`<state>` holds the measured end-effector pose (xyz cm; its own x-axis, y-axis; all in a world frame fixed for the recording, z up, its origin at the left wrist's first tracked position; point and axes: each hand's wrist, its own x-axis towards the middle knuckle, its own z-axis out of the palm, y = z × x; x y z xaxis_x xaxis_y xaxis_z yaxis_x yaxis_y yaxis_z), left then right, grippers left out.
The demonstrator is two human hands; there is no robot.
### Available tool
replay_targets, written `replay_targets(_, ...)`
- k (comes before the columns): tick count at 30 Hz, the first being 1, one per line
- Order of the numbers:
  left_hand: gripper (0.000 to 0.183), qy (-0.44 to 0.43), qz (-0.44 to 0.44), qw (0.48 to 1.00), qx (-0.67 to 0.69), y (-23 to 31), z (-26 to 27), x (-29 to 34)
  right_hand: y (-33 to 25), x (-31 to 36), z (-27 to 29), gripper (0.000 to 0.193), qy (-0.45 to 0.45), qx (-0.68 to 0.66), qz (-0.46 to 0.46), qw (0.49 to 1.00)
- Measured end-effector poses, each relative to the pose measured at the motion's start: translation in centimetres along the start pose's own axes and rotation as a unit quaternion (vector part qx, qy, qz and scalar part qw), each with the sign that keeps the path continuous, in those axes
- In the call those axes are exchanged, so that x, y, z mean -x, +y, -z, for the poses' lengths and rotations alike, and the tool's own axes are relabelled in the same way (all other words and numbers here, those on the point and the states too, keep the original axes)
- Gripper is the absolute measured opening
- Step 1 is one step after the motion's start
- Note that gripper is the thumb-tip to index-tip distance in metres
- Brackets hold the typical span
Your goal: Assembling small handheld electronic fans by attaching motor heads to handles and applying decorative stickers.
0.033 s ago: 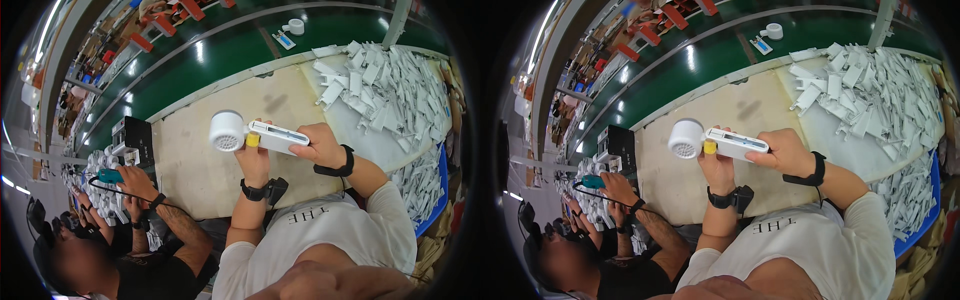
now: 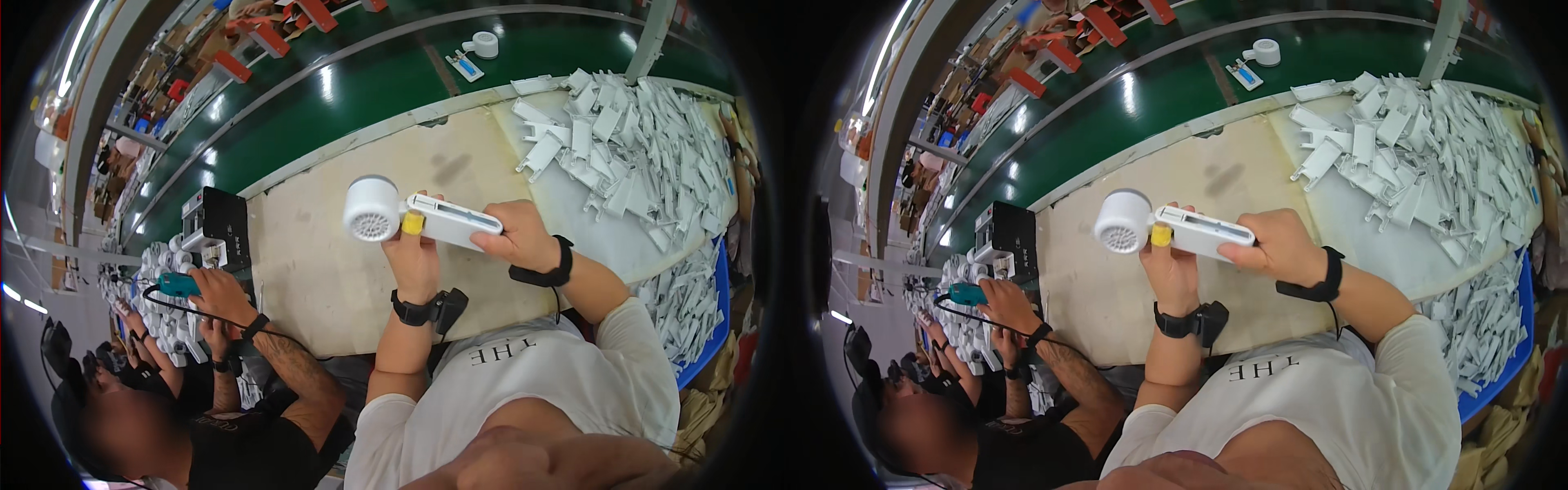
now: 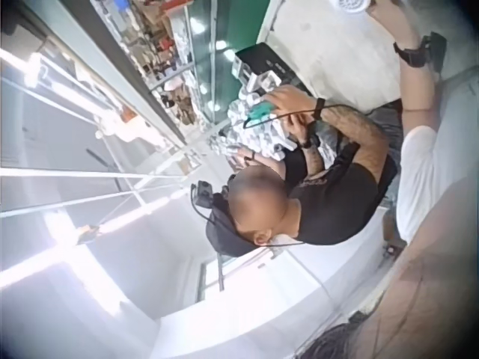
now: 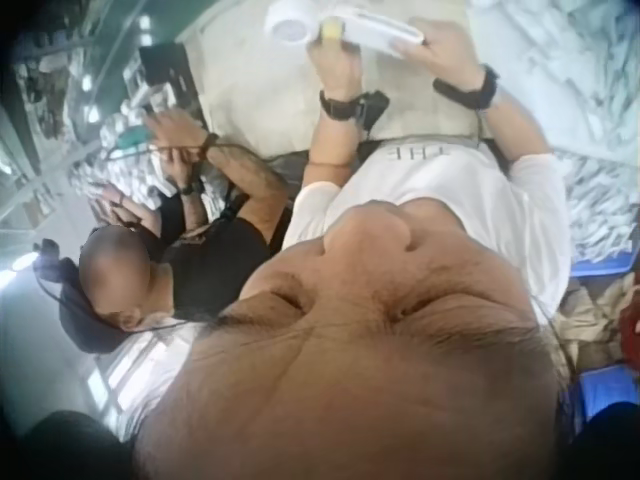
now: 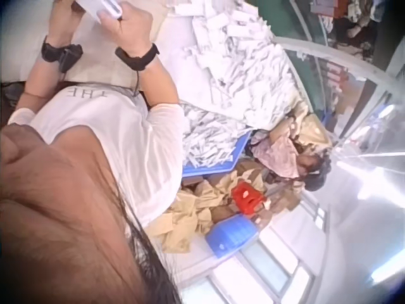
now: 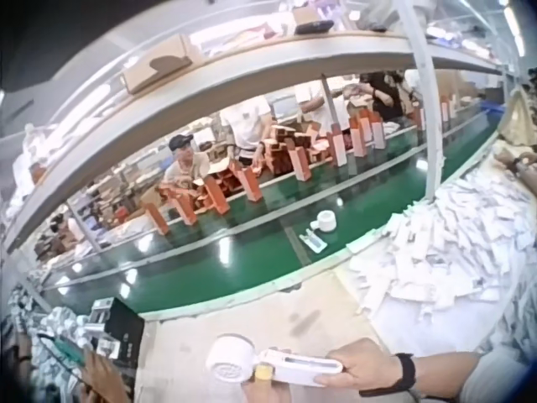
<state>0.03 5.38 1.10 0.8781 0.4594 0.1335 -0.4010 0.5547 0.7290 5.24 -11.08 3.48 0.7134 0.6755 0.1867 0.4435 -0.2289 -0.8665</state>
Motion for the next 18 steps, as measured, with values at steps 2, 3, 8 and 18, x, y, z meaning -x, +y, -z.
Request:
replay_targets(2,0.029,0.013,0.037,0.998,-0.039,-0.2,1.0,-1.0,1.6,-0.6,-0.9,0.033,-0.009,0.054,-0.015,0.998)
replay_targets(3,0.029,0.019,0.075,0.994,-0.081,0.1,1.6,-1.6,1.8,-0.9,-1.9,0.034,-0.026,-0.081,-0.092,0.992)
replay_targets(8,0.034,0.005,0.138,0.985,-0.104,-0.6,2.5,-2.0,3.3,-1.0,-2.4,0.039,-0.096,-0.237,-0.209,0.944)
replay_targets(18,0.055,-0.156,0.152,0.976,-0.002,0.5,1.6,-1.7,4.8,-0.8,-1.4,0.037,-0.15,-0.648,-0.291,0.687)
